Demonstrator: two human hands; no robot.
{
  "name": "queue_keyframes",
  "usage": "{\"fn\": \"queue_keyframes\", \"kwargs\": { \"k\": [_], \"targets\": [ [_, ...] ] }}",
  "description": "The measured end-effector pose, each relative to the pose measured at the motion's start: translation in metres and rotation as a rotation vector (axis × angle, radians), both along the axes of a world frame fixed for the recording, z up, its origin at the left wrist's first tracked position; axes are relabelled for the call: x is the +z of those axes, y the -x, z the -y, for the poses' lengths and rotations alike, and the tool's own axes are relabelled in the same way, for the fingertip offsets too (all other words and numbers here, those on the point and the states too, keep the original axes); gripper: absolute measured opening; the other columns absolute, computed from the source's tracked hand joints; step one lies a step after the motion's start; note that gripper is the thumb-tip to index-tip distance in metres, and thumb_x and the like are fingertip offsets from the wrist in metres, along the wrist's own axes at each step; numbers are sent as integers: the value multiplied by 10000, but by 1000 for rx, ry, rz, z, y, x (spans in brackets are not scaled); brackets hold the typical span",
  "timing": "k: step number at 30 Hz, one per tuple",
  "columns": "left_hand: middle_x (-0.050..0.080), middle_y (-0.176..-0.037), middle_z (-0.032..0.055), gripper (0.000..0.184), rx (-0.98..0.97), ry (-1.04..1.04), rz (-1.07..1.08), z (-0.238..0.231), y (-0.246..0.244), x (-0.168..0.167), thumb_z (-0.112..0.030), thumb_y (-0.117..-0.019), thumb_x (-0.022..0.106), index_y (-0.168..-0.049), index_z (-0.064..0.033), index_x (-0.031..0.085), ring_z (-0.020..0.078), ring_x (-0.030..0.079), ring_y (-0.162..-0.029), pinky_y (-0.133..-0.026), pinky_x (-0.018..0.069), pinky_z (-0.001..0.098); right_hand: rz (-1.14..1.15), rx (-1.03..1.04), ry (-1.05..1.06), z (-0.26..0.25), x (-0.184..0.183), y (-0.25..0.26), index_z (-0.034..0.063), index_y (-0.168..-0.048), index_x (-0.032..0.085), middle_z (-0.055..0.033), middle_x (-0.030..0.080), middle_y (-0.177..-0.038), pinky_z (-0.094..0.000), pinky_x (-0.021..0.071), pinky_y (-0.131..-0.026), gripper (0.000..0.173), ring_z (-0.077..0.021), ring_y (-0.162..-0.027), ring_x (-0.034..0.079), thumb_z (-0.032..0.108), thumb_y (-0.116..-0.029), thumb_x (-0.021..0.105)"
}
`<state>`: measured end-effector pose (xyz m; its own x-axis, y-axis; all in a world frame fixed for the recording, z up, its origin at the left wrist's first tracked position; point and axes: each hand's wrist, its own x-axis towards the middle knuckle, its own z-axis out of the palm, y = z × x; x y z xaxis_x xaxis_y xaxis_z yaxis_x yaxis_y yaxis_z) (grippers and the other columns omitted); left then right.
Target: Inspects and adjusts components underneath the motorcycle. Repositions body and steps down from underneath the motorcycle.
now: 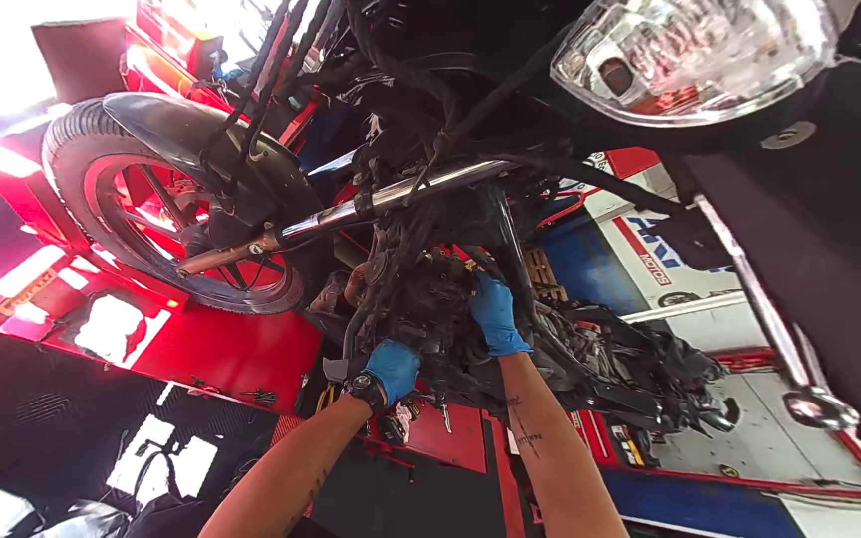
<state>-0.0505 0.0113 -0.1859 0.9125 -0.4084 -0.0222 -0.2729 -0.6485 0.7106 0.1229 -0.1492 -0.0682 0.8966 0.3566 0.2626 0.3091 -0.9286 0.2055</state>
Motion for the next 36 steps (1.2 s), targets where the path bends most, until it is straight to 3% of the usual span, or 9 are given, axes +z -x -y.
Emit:
{"fn": "queue_keyframes", "kwargs": {
  "k": [2,5,11,14,17,23,27,33,36],
  "targets": [
    [695,-1217,179,352,-1,-5,-4,0,0,0,-298,-1059,483,-1159,-28,687,354,623,-1227,-1100,434,549,29,-6,1,2,0,-1,45,-1362,649,-222,704,-1233,-569,502,-1031,395,-382,-1163,677,221,-1045,494],
    [696,-1220,178,347,-9,1,9,0,0,-2,-292,-1057,492,-1164,-27,688,354,624,-1229,-1103,433,551,83,-154,66,-1,-1,-1,21,-1205,702,-233,710,-1157,-596,511,-974,441,-408,-1131,675,387,-1057,507],
    [709,-1182,166,335,0,8,19,1,-1,-4,-300,-1046,512,-1127,-34,698,353,638,-1197,-1083,446,554,5,-41,-6,0,-1,-2,30,-1240,704,-243,700,-1195,-572,498,-1023,335,-402,-1156,665,82,-1008,469],
    [707,-1186,170,339,0,-3,21,2,-1,-4,-303,-1049,509,-1134,-34,695,354,640,-1195,-1078,453,553,6,-55,-26,1,4,1,48,-1302,690,-213,714,-1213,-568,498,-1031,377,-379,-1164,675,253,-1051,496],
    [703,-1200,173,345,-2,2,14,2,-1,-3,-300,-1054,501,-1150,-28,690,352,632,-1212,-1092,439,550,82,-156,-3,2,2,-1,48,-1150,729,-200,732,-1118,-590,514,-958,453,-380,-1096,693,434,-1047,518],
    [703,-1201,173,344,-1,-4,12,1,-1,-2,-301,-1051,502,-1152,-30,688,350,633,-1211,-1095,437,552,-24,-55,-32,1,2,-3,28,-1243,702,-226,712,-1182,-569,495,-1028,328,-386,-1151,673,140,-1037,472],
    [702,-1203,175,346,1,-7,11,2,-1,-2,-301,-1053,497,-1150,-30,690,354,633,-1213,-1092,438,556,22,-27,-111,8,0,-3,52,-1216,721,-183,733,-1157,-543,511,-1014,304,-339,-1115,696,216,-1040,536],
    [702,-1204,173,342,7,-1,6,1,-2,-1,-300,-1055,501,-1147,-31,691,353,629,-1218,-1095,437,549,188,-70,-356,25,-11,5,-32,-1156,707,-229,704,-1176,-510,494,-1030,317,-344,-1145,667,82,-1002,454],
    [701,-1199,180,342,2,13,6,1,-1,-2,-299,-1053,511,-1143,-24,694,359,631,-1211,-1090,439,557,81,-252,-398,26,-12,-1,-19,-1181,702,-230,708,-1168,-537,481,-1031,387,-346,-1143,668,269,-1061,471]
  ]
}}
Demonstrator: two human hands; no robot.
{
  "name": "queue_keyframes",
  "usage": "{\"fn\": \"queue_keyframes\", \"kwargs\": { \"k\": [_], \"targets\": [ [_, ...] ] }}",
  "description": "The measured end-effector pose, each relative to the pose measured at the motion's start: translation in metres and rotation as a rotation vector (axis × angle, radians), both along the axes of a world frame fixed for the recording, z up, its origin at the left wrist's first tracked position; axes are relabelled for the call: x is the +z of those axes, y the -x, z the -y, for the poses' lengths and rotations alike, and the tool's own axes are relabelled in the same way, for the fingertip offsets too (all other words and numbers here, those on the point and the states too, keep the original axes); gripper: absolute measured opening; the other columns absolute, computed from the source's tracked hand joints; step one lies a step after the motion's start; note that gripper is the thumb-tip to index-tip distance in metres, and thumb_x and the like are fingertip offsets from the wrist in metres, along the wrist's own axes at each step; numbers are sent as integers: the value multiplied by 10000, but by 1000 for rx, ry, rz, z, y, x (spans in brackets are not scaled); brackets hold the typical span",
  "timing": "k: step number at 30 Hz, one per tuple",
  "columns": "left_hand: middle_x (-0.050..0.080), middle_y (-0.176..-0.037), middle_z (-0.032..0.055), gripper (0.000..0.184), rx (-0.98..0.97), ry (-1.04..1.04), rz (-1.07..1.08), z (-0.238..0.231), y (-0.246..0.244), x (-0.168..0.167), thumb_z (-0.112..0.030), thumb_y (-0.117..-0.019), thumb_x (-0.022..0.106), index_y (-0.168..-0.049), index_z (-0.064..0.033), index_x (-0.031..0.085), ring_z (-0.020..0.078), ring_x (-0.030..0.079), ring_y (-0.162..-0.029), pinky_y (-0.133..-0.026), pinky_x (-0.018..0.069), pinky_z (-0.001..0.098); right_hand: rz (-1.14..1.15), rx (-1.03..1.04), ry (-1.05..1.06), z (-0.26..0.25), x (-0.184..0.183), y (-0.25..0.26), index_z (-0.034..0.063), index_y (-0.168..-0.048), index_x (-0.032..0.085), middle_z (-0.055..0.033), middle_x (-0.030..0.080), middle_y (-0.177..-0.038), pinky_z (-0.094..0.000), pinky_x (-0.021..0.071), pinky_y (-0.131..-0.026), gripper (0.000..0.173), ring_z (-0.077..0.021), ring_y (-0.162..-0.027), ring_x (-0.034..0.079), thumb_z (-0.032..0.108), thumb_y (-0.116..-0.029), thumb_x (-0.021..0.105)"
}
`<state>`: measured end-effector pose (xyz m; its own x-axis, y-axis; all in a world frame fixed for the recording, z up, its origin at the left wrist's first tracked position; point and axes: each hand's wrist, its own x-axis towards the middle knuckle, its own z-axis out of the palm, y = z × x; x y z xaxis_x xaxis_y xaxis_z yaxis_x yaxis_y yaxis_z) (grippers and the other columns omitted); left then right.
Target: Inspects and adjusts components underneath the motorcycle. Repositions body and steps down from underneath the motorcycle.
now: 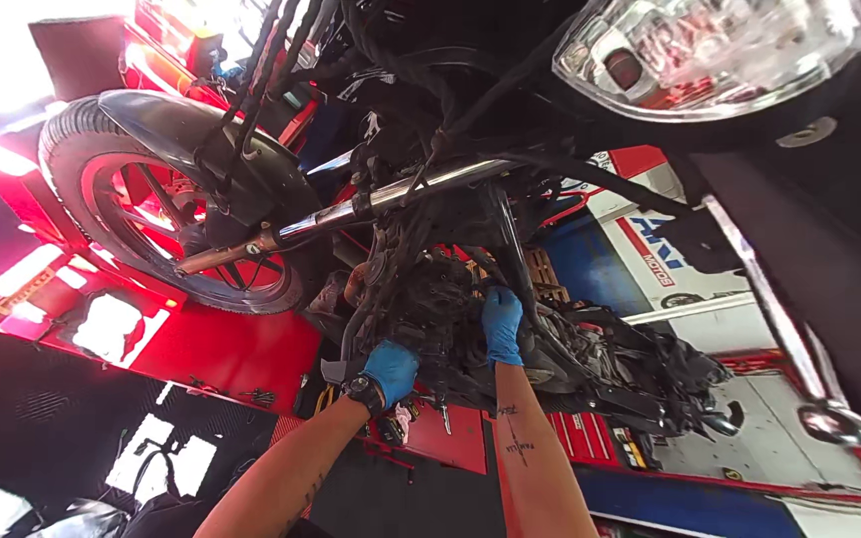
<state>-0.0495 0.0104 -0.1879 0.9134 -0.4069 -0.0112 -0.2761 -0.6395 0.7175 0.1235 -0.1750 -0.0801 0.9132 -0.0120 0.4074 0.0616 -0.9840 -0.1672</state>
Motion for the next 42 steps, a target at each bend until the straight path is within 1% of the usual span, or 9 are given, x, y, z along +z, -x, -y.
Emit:
{"fn": "queue_keyframes", "kwargs": {
  "k": [3,9,13,21,26,29,34,38,42],
  "targets": [
    [702,-1199,177,343,3,-8,-6,0,0,0,-306,-1050,515,-1147,-30,693,352,633,-1210,-1093,438,554,-111,-23,-71,-1,2,-11,14,-1086,735,-187,721,-1051,-548,509,-939,499,-313,-1010,681,489,-992,615],
    [703,-1192,180,344,4,-15,1,0,1,1,-299,-1055,502,-1142,-25,691,353,636,-1204,-1086,443,552,-193,98,-151,-2,5,-18,4,-1004,722,-132,699,-952,-431,523,-841,271,-200,-876,648,268,-965,677],
    [704,-1187,180,336,7,-13,0,1,0,1,-297,-1051,514,-1136,-26,693,355,636,-1203,-1086,443,553,-223,84,-171,5,9,-16,35,-997,730,-96,692,-899,-412,520,-764,330,-166,-794,632,360,-976,674],
    [684,-1245,200,361,-18,-25,-25,-7,5,13,-285,-1067,479,-1202,-8,666,368,617,-1241,-1110,418,558,-211,131,-127,8,9,-22,36,-947,727,-82,682,-861,-400,513,-761,302,-153,-769,617,336,-961,691],
    [610,-1384,242,412,-95,-45,-103,-24,13,38,-253,-1101,401,-1327,38,585,407,538,-1350,-1166,340,583,-325,165,-63,-2,19,-21,12,-1064,717,-118,698,-958,-408,526,-813,255,-176,-845,646,234,-998,611],
    [683,-1248,199,364,-21,-23,-27,-7,5,13,-290,-1070,476,-1200,-9,667,368,613,-1247,-1116,412,560,-305,95,35,0,19,-23,46,-1037,737,-138,717,-985,-521,522,-866,416,-258,-922,675,448,-978,644],
    [695,-1218,178,344,2,-17,-13,-1,1,2,-297,-1056,502,-1170,-30,686,351,621,-1230,-1106,423,551,-321,57,47,-8,18,-21,31,-1062,738,-166,717,-1028,-530,513,-900,310,-286,-976,675,310,-989,623],
    [696,-1214,179,344,-4,-28,-17,-1,1,3,-300,-1059,494,-1164,-33,684,354,625,-1224,-1095,429,555,-282,-41,105,-14,18,-21,52,-1059,743,-181,722,-1054,-593,511,-908,464,-336,-1015,683,495,-961,645],
    [700,-1195,180,338,2,-26,-6,-1,1,3,-294,-1053,500,-1145,-29,687,355,633,-1205,-1083,439,553,-279,16,10,-12,18,-21,37,-1042,738,-153,719,-1002,-524,523,-873,305,-272,-941,677,321,-958,665]
  ]
}}
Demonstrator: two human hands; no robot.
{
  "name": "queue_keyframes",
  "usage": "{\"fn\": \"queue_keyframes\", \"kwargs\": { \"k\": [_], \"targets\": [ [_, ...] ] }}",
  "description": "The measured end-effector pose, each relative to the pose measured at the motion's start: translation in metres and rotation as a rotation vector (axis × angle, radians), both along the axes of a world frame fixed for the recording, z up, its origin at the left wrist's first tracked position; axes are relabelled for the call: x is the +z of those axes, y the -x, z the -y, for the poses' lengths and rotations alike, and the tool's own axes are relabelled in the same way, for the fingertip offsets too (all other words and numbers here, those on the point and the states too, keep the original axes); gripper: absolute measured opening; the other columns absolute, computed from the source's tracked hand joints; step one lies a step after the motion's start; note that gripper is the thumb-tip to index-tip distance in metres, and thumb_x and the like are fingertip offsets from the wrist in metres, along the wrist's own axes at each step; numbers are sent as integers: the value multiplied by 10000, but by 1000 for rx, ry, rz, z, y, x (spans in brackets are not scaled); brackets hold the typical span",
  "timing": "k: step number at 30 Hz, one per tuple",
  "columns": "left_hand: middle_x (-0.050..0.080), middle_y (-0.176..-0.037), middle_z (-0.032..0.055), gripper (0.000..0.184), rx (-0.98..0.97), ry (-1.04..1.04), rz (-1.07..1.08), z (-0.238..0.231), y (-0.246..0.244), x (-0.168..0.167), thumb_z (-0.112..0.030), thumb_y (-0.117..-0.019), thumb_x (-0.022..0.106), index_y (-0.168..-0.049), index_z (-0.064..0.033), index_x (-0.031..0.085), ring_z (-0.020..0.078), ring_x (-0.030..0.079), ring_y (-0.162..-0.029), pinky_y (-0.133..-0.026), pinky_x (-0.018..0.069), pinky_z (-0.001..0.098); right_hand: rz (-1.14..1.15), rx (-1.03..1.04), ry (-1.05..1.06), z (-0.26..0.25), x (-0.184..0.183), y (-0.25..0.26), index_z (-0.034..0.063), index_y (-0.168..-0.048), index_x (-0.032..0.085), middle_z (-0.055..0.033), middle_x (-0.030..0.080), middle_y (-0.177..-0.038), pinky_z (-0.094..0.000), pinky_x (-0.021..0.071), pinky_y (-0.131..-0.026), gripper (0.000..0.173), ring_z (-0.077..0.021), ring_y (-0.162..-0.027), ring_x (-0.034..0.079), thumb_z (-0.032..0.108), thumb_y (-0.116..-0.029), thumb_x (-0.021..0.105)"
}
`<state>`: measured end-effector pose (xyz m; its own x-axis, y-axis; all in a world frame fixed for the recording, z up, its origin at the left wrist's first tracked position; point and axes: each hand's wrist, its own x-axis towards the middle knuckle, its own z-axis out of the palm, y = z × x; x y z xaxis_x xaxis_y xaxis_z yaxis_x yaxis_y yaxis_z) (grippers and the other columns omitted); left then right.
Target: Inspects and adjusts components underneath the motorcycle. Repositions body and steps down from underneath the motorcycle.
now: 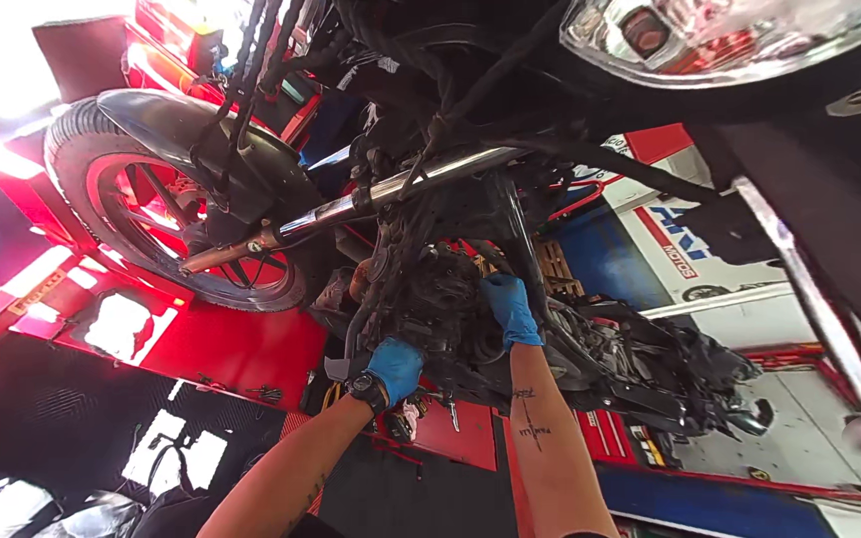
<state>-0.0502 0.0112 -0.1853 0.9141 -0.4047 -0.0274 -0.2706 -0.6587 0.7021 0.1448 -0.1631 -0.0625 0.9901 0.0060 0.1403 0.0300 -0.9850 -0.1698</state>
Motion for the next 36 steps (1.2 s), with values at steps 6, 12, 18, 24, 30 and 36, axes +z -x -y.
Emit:
{"fn": "queue_keyframes", "kwargs": {
  "k": [6,12,18,24,30,36],
  "targets": [
    [699,-1196,180,340,-12,-6,-4,0,-1,1,-296,-1058,497,-1150,-29,686,355,632,-1206,-1080,443,552,16,-41,52,-1,-1,0,35,-1005,740,-169,718,-986,-571,513,-861,377,-318,-947,678,403,-947,681],
    [700,-1193,177,339,-9,-5,-4,1,-1,-1,-298,-1058,497,-1146,-29,684,349,633,-1206,-1076,444,551,19,-63,66,-1,2,2,40,-1007,742,-171,719,-998,-593,509,-866,447,-328,-959,681,477,-924,702],
    [701,-1184,184,329,2,13,2,1,0,-1,-289,-1053,509,-1134,-24,687,359,636,-1196,-1076,445,554,17,-25,16,0,2,3,37,-992,742,-159,717,-967,-567,520,-853,426,-301,-925,679,457,-926,703],
    [703,-1183,176,331,5,1,3,1,0,-2,-290,-1057,495,-1134,-32,687,354,637,-1195,-1074,447,549,165,-52,-54,-2,8,11,33,-1023,760,-166,737,-992,-557,530,-896,386,-300,-956,700,402,-950,675],
    [694,-1209,189,350,6,76,58,1,-1,-2,-298,-1059,503,-1187,-25,680,365,630,-1207,-1082,442,559,-171,179,-542,14,7,126,93,-940,705,43,624,-680,-220,390,-419,131,-35,-464,450,214,-965,660],
    [734,-1197,129,418,191,705,314,-69,46,5,-407,-1038,587,-1207,-54,733,250,682,-1158,-1045,521,450,-909,154,-512,7,-169,267,59,-1059,743,0,712,-823,-214,451,-498,162,-38,-573,546,172,-964,678]
  ]
}}
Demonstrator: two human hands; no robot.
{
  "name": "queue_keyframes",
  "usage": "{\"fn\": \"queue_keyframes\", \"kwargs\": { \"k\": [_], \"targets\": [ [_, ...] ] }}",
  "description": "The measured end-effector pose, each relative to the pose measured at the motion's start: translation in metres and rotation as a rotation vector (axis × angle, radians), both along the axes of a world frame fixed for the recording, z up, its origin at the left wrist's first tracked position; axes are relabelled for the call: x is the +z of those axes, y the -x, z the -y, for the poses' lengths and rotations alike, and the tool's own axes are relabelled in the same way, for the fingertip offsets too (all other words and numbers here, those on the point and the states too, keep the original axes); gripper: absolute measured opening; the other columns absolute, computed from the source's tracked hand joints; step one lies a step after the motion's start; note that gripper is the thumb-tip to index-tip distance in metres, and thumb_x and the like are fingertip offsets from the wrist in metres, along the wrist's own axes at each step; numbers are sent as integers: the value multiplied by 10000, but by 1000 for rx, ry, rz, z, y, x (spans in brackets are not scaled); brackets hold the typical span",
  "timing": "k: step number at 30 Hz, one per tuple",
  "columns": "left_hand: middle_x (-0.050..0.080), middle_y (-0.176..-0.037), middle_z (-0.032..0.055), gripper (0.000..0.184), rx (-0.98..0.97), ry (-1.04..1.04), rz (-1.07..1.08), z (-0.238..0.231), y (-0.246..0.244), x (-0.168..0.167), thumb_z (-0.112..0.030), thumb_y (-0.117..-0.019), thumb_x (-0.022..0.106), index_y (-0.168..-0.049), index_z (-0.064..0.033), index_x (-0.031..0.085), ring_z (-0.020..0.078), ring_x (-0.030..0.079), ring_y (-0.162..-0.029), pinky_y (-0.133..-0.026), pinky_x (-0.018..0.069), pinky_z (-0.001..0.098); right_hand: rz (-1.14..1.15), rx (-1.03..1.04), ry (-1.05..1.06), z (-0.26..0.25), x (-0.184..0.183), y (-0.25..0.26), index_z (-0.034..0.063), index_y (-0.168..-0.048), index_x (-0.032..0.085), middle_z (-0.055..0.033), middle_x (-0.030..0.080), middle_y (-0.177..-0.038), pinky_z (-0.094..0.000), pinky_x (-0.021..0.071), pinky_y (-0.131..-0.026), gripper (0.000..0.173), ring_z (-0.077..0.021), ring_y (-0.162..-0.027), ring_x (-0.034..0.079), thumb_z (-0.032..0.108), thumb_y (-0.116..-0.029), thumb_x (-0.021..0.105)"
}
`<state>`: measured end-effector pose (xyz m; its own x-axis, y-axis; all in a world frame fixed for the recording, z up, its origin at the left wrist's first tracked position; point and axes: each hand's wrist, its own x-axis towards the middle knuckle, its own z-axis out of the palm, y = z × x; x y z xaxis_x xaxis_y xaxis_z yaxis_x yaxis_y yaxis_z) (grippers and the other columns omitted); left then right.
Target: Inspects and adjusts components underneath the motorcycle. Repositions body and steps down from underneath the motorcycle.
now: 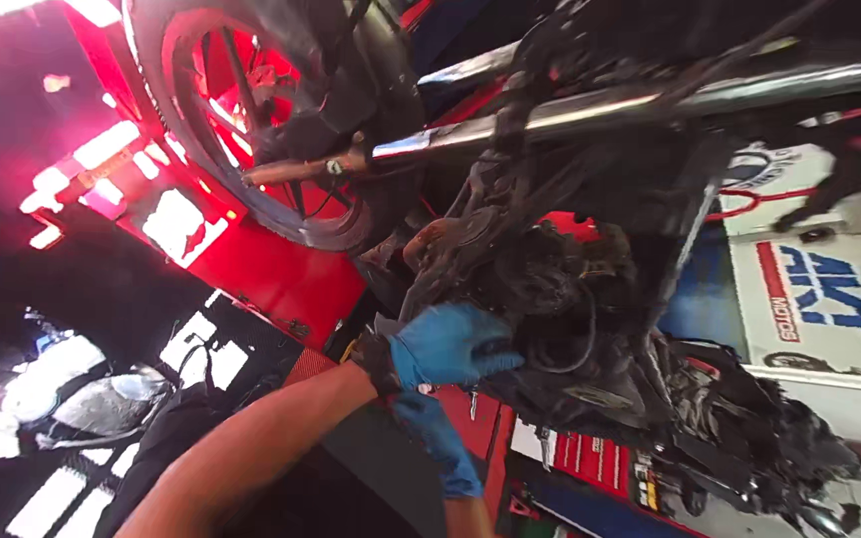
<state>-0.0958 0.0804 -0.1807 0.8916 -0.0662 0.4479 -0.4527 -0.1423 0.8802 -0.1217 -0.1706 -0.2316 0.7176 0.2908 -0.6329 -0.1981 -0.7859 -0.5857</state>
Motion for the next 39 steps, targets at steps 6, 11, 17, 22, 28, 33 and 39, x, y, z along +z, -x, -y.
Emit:
{"fn": "queue_keyframes", "kwargs": {
  "k": [6,11,17,22,28,33,39],
  "targets": [
    [737,-1045,43,275,492,117,-219,-145,102,-84,-252,-1030,585,-1133,-37,724,83,703,-919,-852,609,314,-54,-168,70,-43,-209,12,5,-1107,730,-91,749,-974,-323,542,-689,210,-123,-773,656,152,-959,710],
    [736,-1049,88,394,785,-10,-789,-163,242,-175,-398,-1035,561,-1169,-63,720,138,701,-953,-897,578,409,-15,-281,149,-57,-324,-26,-6,-1085,738,-106,738,-928,-351,496,-675,287,-140,-734,608,259,-1017,652],
    [731,-1046,206,488,990,-82,-1222,-114,402,-222,-423,-1019,542,-1172,13,701,299,714,-944,-885,551,559,-43,-227,243,-58,-405,-53,1,-1090,742,-126,741,-979,-399,512,-746,314,-186,-799,638,293,-1016,653],
    [724,-1032,237,464,981,-119,-1299,-106,420,-237,-394,-1019,544,-1143,22,707,366,706,-941,-873,518,620,-127,-193,282,-38,-393,-49,38,-1082,742,-42,638,-778,-301,407,-552,382,-105,-580,470,377,-1063,565],
    [745,-1092,184,512,818,-136,-1014,-140,319,-246,-491,-1028,511,-1165,-50,733,339,720,-1031,-939,532,619,-412,-148,-1,-9,-281,-11,-34,-1232,630,-98,692,-1020,-313,585,-750,261,-140,-825,666,96,-1052,493],
    [742,-1097,196,387,530,-111,-660,-128,181,-192,-370,-1033,574,-1180,-48,730,370,720,-1030,-925,536,660,-394,-85,-223,-4,-120,-4,-62,-1260,617,-159,698,-1173,-396,608,-917,270,-226,-996,712,24,-1018,534],
    [747,-1166,128,340,198,-173,-82,-55,65,-59,-347,-1025,586,-1142,-77,758,315,689,-1147,-1004,527,556,517,-128,-275,-2,85,-46,10,-1059,699,2,679,-745,-268,544,-535,200,-74,-577,598,99,-1018,525]
  ]
}}
